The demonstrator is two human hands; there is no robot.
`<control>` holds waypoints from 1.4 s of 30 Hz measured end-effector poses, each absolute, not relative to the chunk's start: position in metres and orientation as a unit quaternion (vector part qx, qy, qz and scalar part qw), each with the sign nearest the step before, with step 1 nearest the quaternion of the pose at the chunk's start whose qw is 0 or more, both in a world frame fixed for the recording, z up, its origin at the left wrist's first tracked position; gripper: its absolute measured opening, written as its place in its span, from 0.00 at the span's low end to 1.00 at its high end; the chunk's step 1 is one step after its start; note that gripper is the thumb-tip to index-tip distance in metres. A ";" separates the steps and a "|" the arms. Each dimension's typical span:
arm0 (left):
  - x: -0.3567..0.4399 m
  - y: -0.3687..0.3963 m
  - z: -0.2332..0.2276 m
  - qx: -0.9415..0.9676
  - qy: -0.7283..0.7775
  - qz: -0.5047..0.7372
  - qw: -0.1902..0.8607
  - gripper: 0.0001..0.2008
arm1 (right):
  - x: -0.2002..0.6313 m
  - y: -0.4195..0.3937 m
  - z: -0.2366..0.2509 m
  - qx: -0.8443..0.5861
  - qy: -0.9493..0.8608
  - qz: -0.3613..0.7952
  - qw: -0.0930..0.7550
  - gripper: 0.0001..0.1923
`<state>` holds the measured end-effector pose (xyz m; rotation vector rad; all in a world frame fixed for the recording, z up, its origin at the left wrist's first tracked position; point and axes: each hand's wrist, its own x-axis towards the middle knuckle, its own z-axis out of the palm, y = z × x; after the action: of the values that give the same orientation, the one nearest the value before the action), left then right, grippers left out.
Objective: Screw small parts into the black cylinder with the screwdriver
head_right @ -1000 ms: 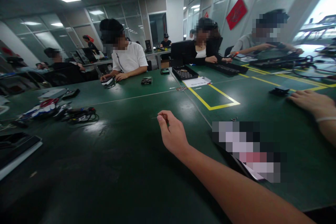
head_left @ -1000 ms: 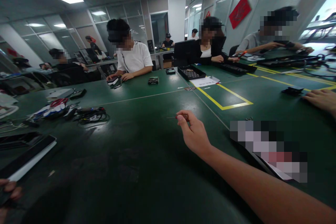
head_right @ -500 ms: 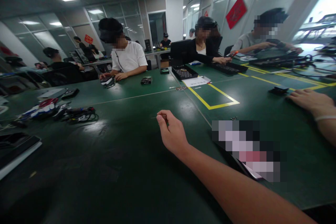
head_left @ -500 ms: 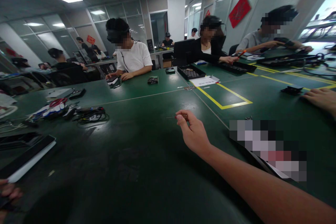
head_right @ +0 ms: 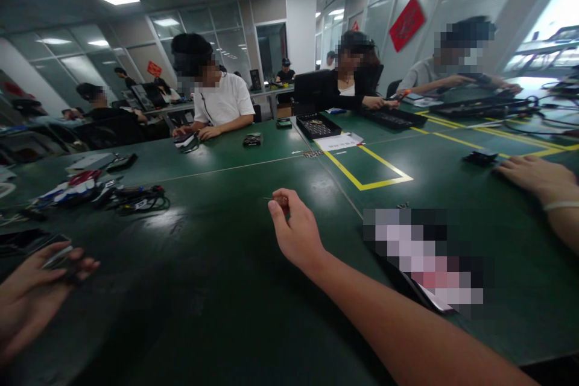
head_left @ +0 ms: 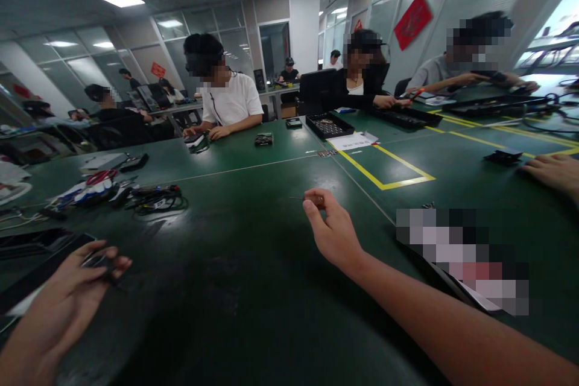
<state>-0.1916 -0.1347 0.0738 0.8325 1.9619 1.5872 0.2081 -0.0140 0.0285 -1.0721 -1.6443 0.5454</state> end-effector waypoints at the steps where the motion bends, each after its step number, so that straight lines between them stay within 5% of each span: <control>1: -0.181 -0.125 0.073 0.307 0.701 0.581 0.276 0.17 | 0.208 -0.014 0.029 -0.451 -0.687 0.229 0.522 0.13; 6: -0.106 -0.076 0.069 0.525 0.682 0.419 0.290 0.29 | 0.208 -0.014 0.029 -0.453 -0.687 0.230 0.519 0.13; 11: -0.036 -0.032 0.053 0.597 0.554 0.425 0.395 0.22 | 0.210 -0.020 0.037 -0.439 -0.687 0.216 0.538 0.12; 16: 0.003 -0.005 0.022 0.631 0.518 0.459 0.349 0.25 | 0.212 -0.025 0.041 -0.418 -0.685 0.195 0.564 0.12; 22: 0.005 -0.005 -0.001 0.706 0.509 0.441 0.219 0.17 | 0.211 -0.027 0.035 -0.385 -0.675 0.226 0.588 0.09; 42: 0.004 -0.008 -0.009 0.720 0.507 0.408 0.243 0.20 | 0.208 -0.016 0.031 -0.453 -0.645 0.269 0.553 0.11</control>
<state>0.0037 -0.0085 -0.0085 1.9671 1.3850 1.1138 0.2082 -0.0160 0.0310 -1.0702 -1.5252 0.6363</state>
